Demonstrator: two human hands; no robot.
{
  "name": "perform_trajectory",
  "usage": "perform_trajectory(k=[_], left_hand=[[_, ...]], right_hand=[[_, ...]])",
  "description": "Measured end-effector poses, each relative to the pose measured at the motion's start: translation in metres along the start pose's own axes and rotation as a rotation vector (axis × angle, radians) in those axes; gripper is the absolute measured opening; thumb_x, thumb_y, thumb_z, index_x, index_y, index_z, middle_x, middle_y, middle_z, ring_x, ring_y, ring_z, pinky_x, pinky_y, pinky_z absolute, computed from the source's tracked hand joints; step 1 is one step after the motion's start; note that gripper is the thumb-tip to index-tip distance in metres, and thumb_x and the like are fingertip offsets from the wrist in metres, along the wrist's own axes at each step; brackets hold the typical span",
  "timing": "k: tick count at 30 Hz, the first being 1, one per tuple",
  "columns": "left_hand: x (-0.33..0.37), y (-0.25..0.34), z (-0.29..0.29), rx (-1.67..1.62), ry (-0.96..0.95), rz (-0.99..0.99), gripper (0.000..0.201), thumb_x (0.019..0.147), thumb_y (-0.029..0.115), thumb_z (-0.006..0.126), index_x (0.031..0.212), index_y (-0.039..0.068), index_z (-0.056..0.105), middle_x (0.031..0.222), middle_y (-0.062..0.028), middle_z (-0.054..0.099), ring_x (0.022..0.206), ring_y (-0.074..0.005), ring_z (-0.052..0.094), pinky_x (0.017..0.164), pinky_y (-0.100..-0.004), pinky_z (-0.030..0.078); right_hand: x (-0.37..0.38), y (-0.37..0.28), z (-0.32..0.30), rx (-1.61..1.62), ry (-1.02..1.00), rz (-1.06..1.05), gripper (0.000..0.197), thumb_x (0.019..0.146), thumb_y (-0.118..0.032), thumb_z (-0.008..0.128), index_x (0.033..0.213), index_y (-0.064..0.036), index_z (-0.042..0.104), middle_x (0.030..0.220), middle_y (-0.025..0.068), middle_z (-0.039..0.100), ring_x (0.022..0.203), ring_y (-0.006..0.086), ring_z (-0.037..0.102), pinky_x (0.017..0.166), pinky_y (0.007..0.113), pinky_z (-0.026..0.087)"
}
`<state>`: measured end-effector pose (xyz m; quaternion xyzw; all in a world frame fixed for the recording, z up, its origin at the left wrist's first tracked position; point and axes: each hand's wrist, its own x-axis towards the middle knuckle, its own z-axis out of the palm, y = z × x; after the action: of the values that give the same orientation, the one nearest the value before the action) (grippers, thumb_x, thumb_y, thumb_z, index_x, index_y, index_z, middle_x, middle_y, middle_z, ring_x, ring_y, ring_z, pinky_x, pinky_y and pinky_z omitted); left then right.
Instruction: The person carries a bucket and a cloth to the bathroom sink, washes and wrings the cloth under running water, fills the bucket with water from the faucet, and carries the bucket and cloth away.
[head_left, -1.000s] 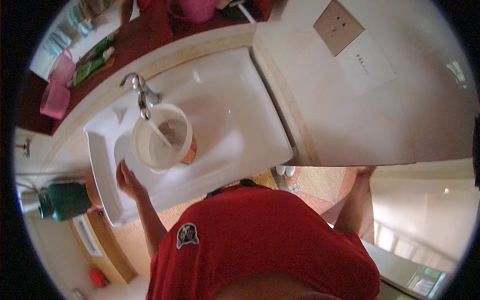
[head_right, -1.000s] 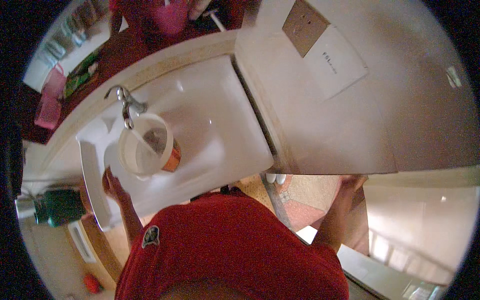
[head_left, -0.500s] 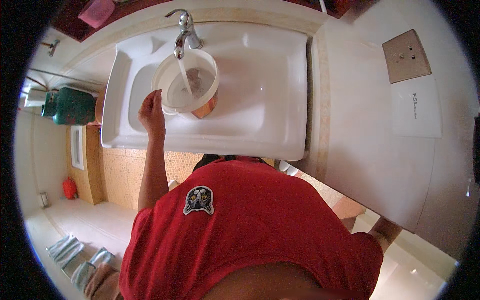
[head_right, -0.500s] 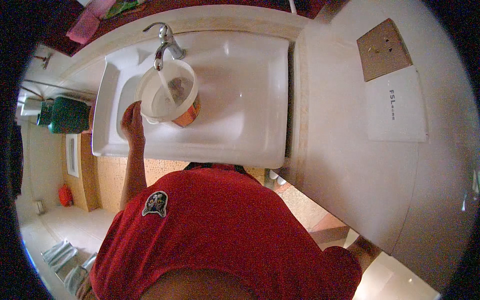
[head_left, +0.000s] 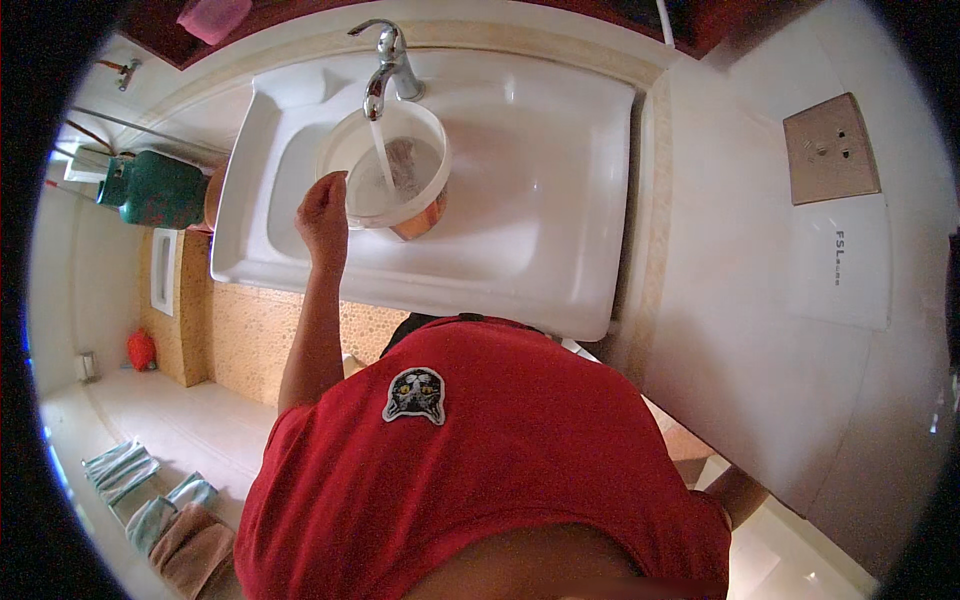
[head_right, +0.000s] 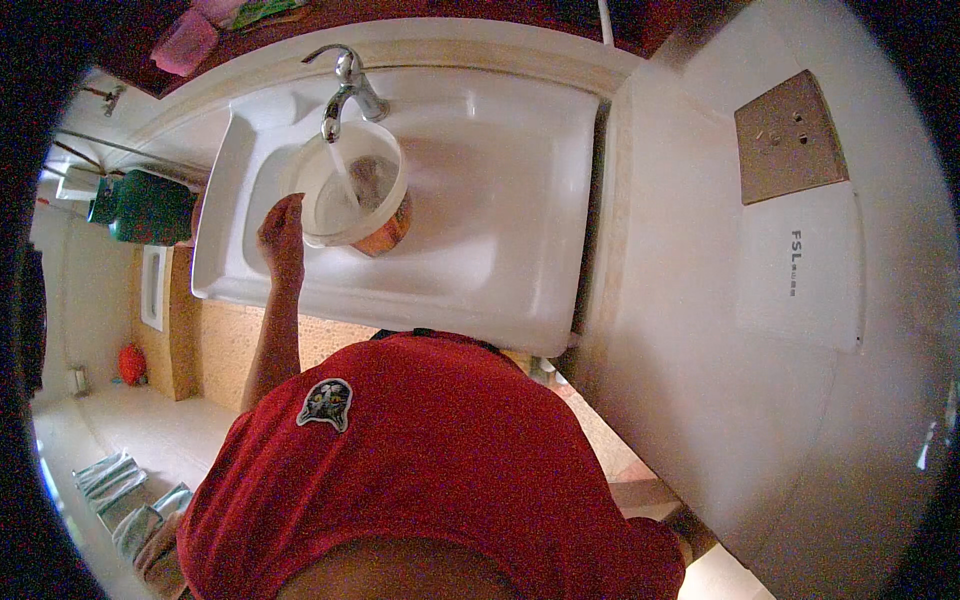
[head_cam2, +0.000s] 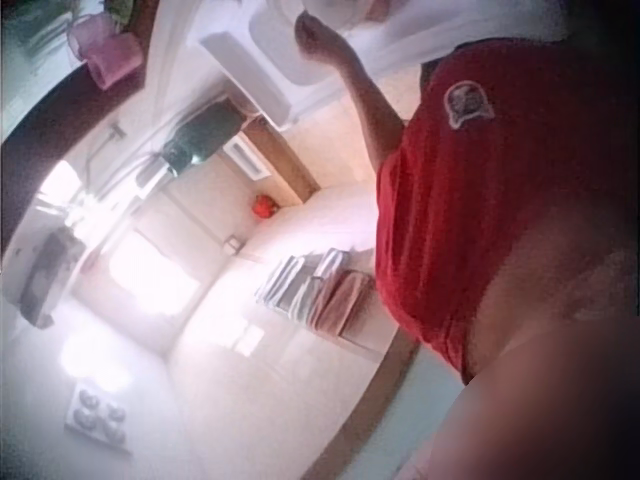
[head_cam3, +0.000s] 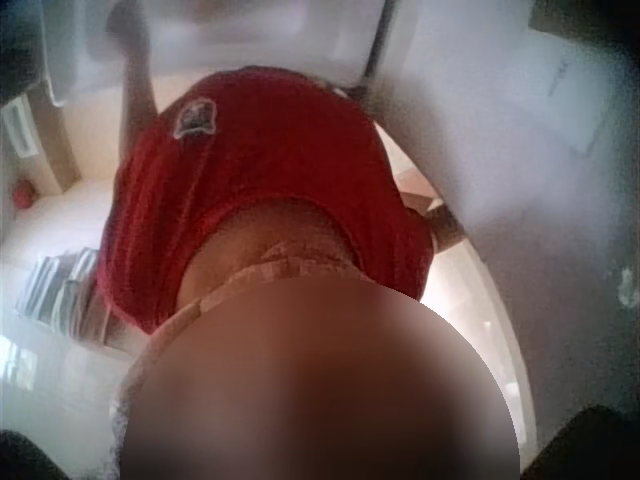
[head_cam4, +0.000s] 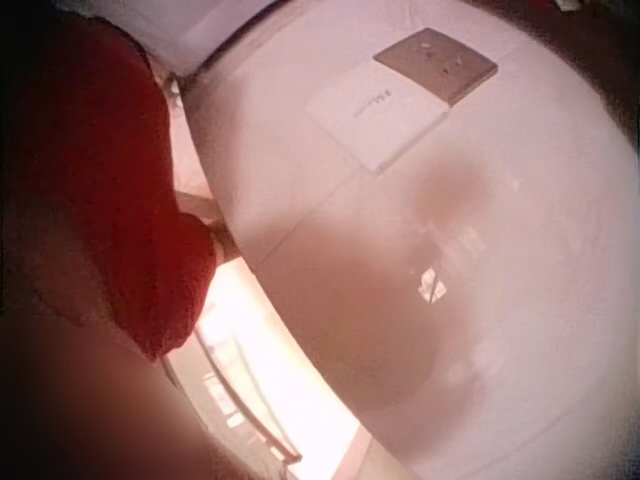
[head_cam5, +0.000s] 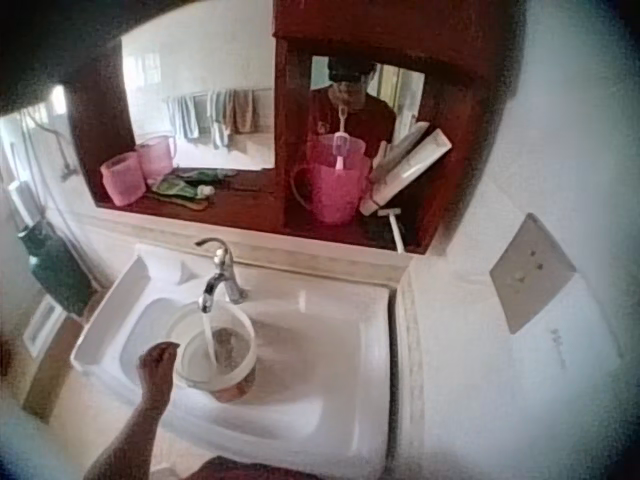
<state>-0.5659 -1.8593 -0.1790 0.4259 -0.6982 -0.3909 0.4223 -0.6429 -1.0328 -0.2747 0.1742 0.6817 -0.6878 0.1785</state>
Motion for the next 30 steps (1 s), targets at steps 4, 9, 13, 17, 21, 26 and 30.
perform_trajectory(k=[4,9,13,17,21,26,30], left_hand=[[0.001,0.008,0.011,-0.046,-0.048,-0.024,0.017,0.086,0.012,0.061,0.095,0.0,0.067,0.084,-0.0022,0.066,0.077,-0.0072,0.057,0.072,-0.0226,0.046],[0.01,0.005,0.014,-0.226,-0.075,-0.175,0.021,0.086,0.015,0.061,0.095,-0.002,0.066,0.08,0.0008,0.062,0.073,-0.004,0.051,0.068,-0.0189,0.042],[0.021,0.004,0.002,-0.303,-0.133,-0.233,0.021,0.086,0.017,0.061,0.096,-0.001,0.067,0.077,0.0024,0.06,0.067,-0.0029,0.047,0.059,-0.0179,0.038],[0.038,0.002,0.016,-0.385,-0.205,-0.285,0.02,0.086,0.016,0.06,0.1,0.003,0.065,0.074,0.0044,0.057,0.062,-0.0031,0.044,0.054,-0.0177,0.036],[0.05,0.0,0.011,-0.587,-0.384,-0.466,0.027,0.084,0.015,0.059,0.111,0.009,0.058,0.086,0.0036,0.057,0.071,-0.0057,0.05,0.059,-0.022,0.042],[0.082,-0.014,0.007,-0.704,-0.639,-0.727,0.024,0.082,0.018,0.062,0.104,0.013,0.058,0.088,0.0036,0.057,0.074,-0.0088,0.052,0.063,-0.0249,0.043],[0.096,-0.035,0.002,-0.641,-0.737,-0.738,0.026,0.082,0.021,0.062,0.106,0.012,0.057,0.087,0.003,0.056,0.076,-0.0096,0.053,0.066,-0.026,0.044]], right_hand=[[-0.016,0.011,-0.022,0.056,-0.026,0.135,0.023,0.084,-0.032,0.056,0.095,-0.0118,0.056,0.076,0.0037,0.057,0.061,0.0163,0.055,0.049,0.029,0.045],[-0.041,0.021,-0.038,0.118,-0.053,0.306,0.025,0.084,-0.032,0.057,0.097,-0.0113,0.056,0.077,0.0044,0.058,0.061,0.0169,0.056,0.049,0.029,0.045],[-0.041,0.026,-0.03,0.175,-0.083,0.384,0.026,0.084,-0.032,0.058,0.099,-0.0109,0.056,0.079,0.0049,0.059,0.062,0.0174,0.057,0.048,0.029,0.046],[0.032,0.051,0.062,0.307,-0.171,0.349,0.028,0.083,-0.033,0.059,0.1,-0.0104,0.056,0.08,0.0055,0.06,0.062,0.0179,0.058,0.048,0.03,0.047],[0.03,0.076,0.202,-0.391,-0.016,0.199,0.026,0.084,-0.027,0.056,0.105,-0.0114,0.058,0.083,0.008,0.062,0.066,0.0195,0.061,0.053,0.032,0.049],[-0.077,-0.089,0.516,-0.808,-0.725,0.086,0.036,0.088,-0.027,0.055,0.113,-0.0023,0.057,0.1,0.0049,0.061,0.093,0.0156,0.056,0.082,0.03,0.044],[-0.079,-0.152,0.671,-0.352,-0.809,-0.284,0.023,0.092,-0.01,0.045,0.106,0.0031,0.056,0.089,0.0067,0.062,0.085,0.0151,0.059,0.079,0.03,0.047]])
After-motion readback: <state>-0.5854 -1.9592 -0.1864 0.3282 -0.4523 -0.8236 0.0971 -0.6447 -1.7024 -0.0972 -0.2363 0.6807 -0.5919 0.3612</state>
